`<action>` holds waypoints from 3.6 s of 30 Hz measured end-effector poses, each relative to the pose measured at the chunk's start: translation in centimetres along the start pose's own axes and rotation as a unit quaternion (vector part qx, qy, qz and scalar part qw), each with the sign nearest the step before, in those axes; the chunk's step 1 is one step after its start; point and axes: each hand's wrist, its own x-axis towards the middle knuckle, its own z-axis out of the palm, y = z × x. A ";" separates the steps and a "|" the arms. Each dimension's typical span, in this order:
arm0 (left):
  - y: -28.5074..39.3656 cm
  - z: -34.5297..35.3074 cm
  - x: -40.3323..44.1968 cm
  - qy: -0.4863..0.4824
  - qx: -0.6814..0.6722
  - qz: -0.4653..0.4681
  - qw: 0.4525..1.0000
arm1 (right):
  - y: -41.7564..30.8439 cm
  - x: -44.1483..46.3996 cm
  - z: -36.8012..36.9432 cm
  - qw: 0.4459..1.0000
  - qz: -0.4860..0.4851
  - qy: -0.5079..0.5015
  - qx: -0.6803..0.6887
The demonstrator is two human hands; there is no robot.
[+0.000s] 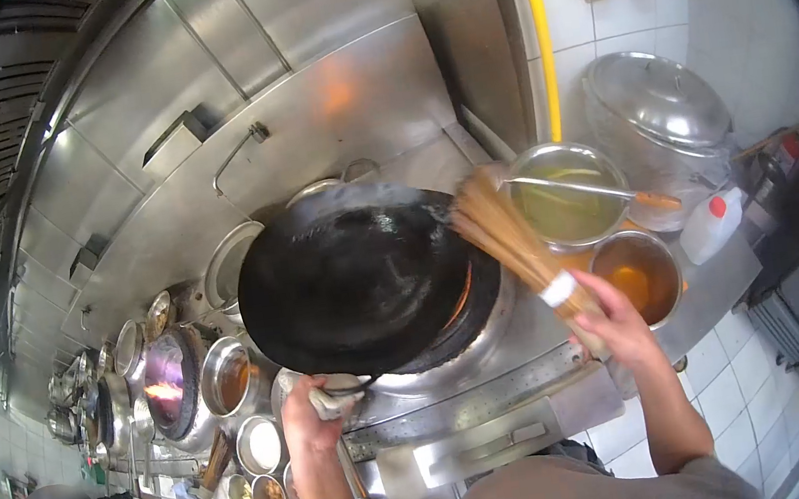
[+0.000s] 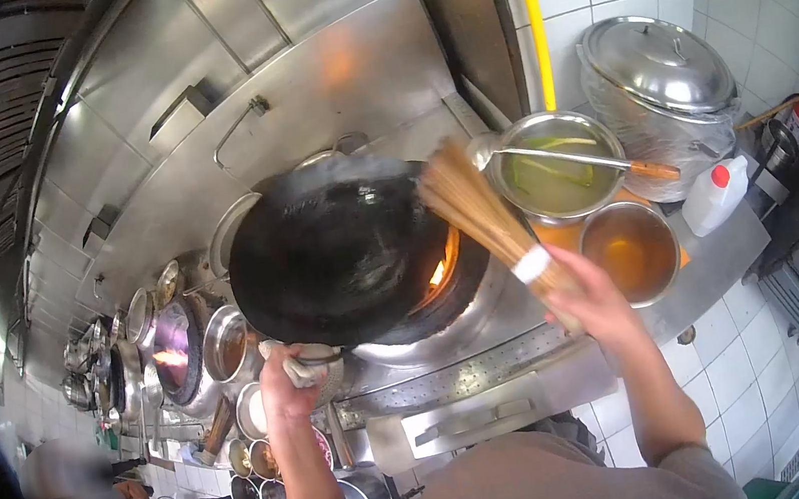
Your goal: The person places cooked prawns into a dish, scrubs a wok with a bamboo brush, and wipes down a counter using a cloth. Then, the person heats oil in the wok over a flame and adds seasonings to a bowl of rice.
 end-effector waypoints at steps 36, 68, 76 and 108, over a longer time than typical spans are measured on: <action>-14.7 4.4 1.5 -0.032 -0.111 -0.120 0.986 | 7.5 35.8 15.1 0.800 -0.077 0.054 -0.592; -15.9 -5.6 -8.2 0.093 0.546 0.373 0.744 | 6.7 -5.2 1.2 0.942 -0.103 0.068 -0.312; -13.9 4.8 -2.6 -0.015 0.601 0.423 0.678 | 1.7 10.9 17.8 0.844 -0.196 -0.219 -0.449; -21.4 7.5 3.1 0.038 0.645 0.383 0.661 | 13.7 -4.9 -3.2 0.806 0.014 -0.064 -0.588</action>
